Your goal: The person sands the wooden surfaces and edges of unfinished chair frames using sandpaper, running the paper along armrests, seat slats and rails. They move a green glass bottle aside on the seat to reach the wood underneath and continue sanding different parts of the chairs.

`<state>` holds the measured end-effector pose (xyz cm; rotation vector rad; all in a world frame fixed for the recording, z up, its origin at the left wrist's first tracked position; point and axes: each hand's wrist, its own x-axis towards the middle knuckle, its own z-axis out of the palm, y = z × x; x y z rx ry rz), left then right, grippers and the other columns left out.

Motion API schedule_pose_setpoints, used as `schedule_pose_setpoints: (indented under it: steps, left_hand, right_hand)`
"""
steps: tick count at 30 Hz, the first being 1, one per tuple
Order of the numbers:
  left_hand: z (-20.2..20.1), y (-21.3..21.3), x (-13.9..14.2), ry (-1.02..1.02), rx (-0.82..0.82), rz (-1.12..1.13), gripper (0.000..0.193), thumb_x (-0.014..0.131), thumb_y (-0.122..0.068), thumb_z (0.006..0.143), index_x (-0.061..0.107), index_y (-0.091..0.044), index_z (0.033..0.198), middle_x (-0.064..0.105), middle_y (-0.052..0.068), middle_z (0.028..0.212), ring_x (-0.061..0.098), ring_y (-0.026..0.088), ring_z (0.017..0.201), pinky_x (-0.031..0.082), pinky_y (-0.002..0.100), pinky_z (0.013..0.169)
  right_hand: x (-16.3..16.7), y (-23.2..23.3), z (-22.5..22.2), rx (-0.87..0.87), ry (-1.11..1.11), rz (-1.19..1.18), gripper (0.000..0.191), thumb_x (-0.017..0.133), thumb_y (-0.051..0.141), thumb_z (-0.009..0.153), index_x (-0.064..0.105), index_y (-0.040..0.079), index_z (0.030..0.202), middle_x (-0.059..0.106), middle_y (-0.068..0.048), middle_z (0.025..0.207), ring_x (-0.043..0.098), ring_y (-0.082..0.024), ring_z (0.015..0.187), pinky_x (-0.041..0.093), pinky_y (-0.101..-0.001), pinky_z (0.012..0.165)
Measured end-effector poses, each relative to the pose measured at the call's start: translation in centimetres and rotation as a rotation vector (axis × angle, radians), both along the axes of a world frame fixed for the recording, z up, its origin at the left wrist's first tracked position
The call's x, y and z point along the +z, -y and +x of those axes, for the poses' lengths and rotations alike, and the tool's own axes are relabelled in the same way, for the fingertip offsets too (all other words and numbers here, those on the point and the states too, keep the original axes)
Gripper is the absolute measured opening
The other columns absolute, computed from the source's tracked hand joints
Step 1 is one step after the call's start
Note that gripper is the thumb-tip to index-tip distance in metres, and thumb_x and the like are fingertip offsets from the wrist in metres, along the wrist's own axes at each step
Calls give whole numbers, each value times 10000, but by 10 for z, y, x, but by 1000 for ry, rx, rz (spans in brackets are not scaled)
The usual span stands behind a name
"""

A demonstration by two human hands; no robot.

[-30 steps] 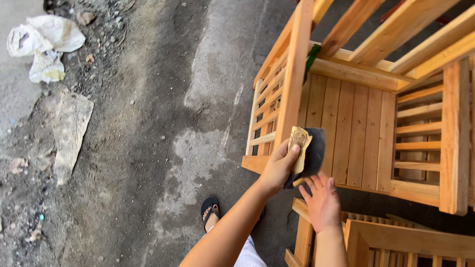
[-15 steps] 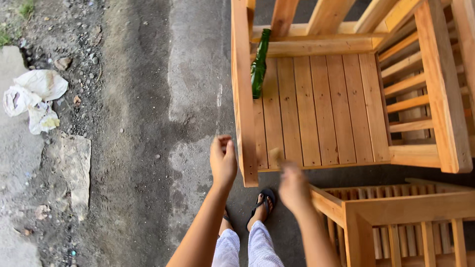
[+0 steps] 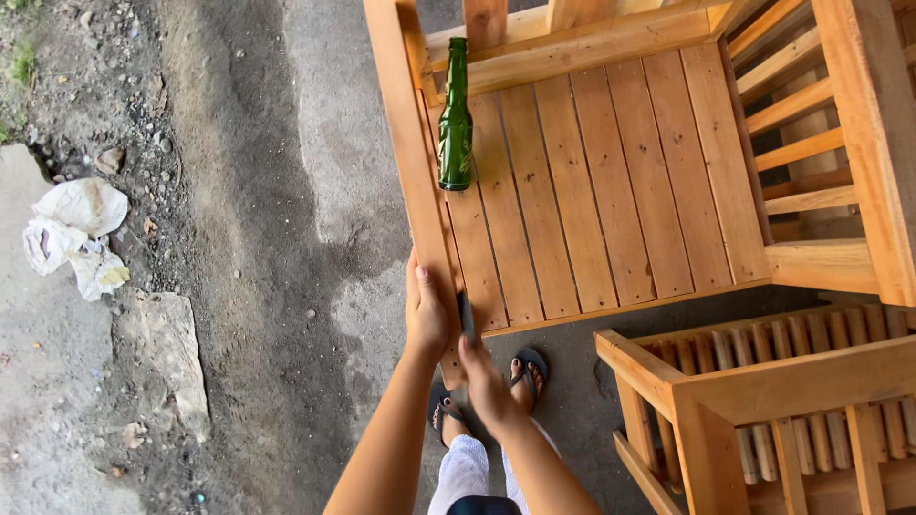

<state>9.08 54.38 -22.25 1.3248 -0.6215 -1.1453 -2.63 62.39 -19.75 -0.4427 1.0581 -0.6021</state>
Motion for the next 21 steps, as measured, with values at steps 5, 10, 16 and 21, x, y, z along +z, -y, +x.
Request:
schedule_pose_setpoints:
  steps: [5, 10, 16, 21]
  left_hand:
    - [5, -9, 12, 160, -17, 142, 533, 287, -364, 1109, 403, -51, 1524, 521, 140, 1498, 480, 237, 1386, 359, 366, 1166]
    - [9, -14, 24, 570, -13, 278, 512, 291, -369, 1103, 491, -79, 1474, 542, 151, 1464, 513, 301, 1367, 369, 388, 1148]
    - [7, -16, 34, 724, -44, 401, 547, 240, -426, 1091, 500, -130, 1471, 558, 132, 1416, 515, 339, 1337, 290, 487, 1149]
    - [8, -16, 36, 775, -70, 524, 564, 209, -447, 1067, 478, -171, 1479, 542, 97, 1439, 483, 330, 1365, 199, 632, 1124]
  right_hand:
    - [-26, -25, 6, -64, 211, -107, 622, 383, 395, 1078, 313, 4, 1556, 447, -82, 1560, 426, -166, 1431, 329, -328, 1178]
    - [-37, 11, 22, -184, 374, 118, 730, 365, 407, 1168, 328, -191, 1586, 404, -392, 1571, 509, -322, 1316, 361, -449, 1104]
    - [10, -31, 3, -1, 30, 123, 724, 388, 494, 1103, 216, 99, 1684, 399, -34, 1698, 482, -106, 1065, 307, -384, 798]
    - [-24, 36, 23, -248, 294, 449, 572, 502, 509, 1018, 589, 35, 1327, 695, -101, 1136, 665, -164, 986, 554, -309, 869]
